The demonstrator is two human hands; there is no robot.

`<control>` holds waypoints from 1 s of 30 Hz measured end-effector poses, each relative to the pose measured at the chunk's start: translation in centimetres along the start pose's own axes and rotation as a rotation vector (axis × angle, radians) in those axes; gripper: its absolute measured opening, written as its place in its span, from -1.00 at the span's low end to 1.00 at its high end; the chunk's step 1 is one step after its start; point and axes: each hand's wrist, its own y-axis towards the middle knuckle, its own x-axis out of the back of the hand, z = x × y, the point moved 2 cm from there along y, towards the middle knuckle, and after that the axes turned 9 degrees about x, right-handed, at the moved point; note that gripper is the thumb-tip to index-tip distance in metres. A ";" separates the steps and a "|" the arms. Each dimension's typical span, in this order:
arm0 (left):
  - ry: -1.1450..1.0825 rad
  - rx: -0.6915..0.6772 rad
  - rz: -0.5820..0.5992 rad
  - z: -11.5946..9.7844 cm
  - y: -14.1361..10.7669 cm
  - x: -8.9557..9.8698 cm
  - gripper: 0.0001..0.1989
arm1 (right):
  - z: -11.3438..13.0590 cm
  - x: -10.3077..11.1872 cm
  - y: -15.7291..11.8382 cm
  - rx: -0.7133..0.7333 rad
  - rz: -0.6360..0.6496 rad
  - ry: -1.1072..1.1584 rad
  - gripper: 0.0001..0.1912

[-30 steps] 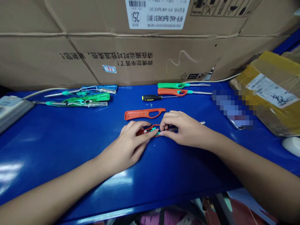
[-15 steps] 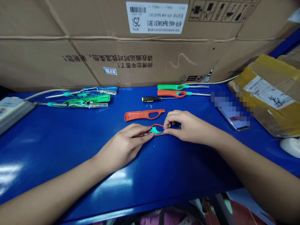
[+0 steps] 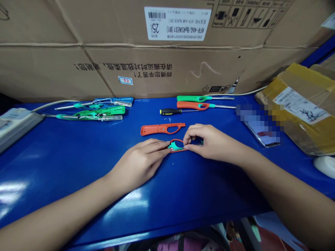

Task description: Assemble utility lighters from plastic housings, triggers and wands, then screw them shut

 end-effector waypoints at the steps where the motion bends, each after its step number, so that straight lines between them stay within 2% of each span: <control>1: 0.013 -0.007 -0.004 0.0 0.0 0.0 -0.74 | 0.0 0.0 0.0 0.015 -0.018 0.005 -0.93; 5: 0.033 -0.027 -0.028 0.2 -0.3 0.0 -0.74 | 0.2 -0.1 -0.1 0.078 -0.081 0.008 -0.93; 15: 0.003 -0.078 -0.013 0.2 -0.4 0.1 -0.70 | -0.1 -1.2 0.3 0.118 -0.059 0.002 -0.89; 22: -0.006 -0.030 -0.023 0.2 -0.5 -0.1 -0.68 | 0.0 -1.0 0.3 0.126 -0.058 -0.013 -0.91; 30: 0.100 0.017 0.051 0.2 -0.9 -0.6 -0.61 | 0.3 -1.8 0.4 0.124 -0.045 -0.115 -0.90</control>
